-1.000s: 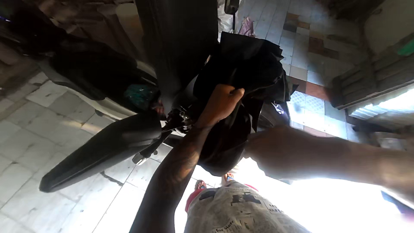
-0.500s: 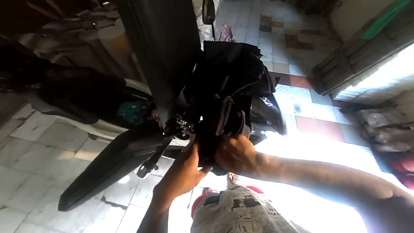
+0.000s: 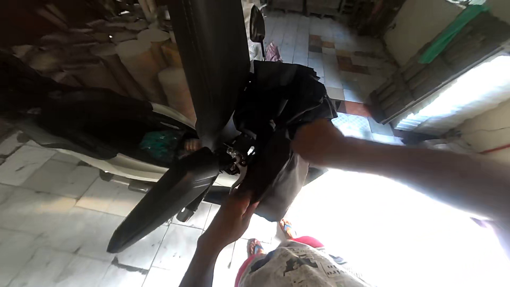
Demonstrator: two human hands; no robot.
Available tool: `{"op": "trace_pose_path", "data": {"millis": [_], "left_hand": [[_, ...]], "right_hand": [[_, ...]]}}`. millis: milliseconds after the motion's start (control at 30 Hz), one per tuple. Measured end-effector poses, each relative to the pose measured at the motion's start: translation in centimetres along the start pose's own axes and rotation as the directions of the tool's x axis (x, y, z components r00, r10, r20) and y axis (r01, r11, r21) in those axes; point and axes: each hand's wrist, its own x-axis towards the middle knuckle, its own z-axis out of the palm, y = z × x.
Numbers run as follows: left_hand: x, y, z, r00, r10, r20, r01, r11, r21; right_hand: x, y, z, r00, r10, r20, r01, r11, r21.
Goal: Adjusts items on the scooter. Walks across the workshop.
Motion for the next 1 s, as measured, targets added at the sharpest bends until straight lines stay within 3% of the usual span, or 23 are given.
{"op": "trace_pose_path", "data": {"millis": [100, 200, 300, 367, 400, 533, 667, 767, 867, 900, 933, 1000], "left_hand": [[1.4, 0.0, 0.7, 0.976, 0.198, -0.093, -0.196, 0.98, 0.04], [5.4, 2.9, 0.0, 0.953, 0.296, 0.057, -0.301, 0.944, 0.133], [10.2, 5.4, -0.8, 0.963, 0.23, 0.138, -0.256, 0.942, 0.217], [14.0, 6.5, -1.2, 0.979, 0.113, 0.172, -0.166, 0.926, 0.339], [15.7, 6.5, -1.1, 0.988, 0.09, 0.122, -0.131, 0.911, 0.39], [19.7, 6.4, 1.4, 1.0, -0.029, -0.009, 0.03, 0.877, 0.48], [19.9, 5.0, 6.6, 0.98, -0.113, -0.166, 0.176, 0.882, 0.438], [19.3, 6.0, 5.9, 0.973, -0.231, -0.029, 0.216, 0.852, 0.478], [15.4, 6.6, 5.2, 0.993, -0.12, 0.016, 0.105, 0.922, 0.372], [14.0, 6.6, 5.2, 0.989, -0.143, 0.02, 0.128, 0.934, 0.334], [13.2, 6.6, 5.2, 0.975, -0.206, 0.077, 0.171, 0.929, 0.328], [12.8, 6.4, 6.0, 0.933, -0.307, 0.188, 0.25, 0.929, 0.274]], "right_hand": [[2.2, 2.0, -1.1, 0.995, 0.062, -0.081, -0.069, 0.994, -0.09], [2.7, 2.7, -2.3, 0.979, 0.071, -0.19, -0.087, 0.993, -0.074], [-0.3, 5.3, -5.7, 0.954, 0.213, -0.212, -0.201, 0.977, 0.076], [-1.1, 8.7, -4.2, 0.824, 0.204, -0.529, -0.157, 0.979, 0.134], [-1.7, 10.0, -3.3, 0.758, 0.192, -0.623, -0.118, 0.98, 0.159], [-3.8, 12.9, 0.8, 0.627, 0.179, -0.758, 0.064, 0.958, 0.279], [-2.3, 14.9, 5.6, 0.589, 0.192, -0.785, 0.156, 0.926, 0.344], [-1.4, 15.3, 7.1, 0.581, 0.167, -0.796, 0.256, 0.891, 0.374], [-2.7, 15.2, 8.9, 0.501, 0.129, -0.856, 0.454, 0.803, 0.387], [-3.1, 15.5, 9.8, 0.468, 0.104, -0.878, 0.538, 0.755, 0.376], [-3.4, 15.7, 10.8, 0.461, 0.081, -0.884, 0.624, 0.679, 0.388], [-3.9, 15.2, 13.0, 0.494, -0.007, -0.87, 0.794, 0.41, 0.448]]}}
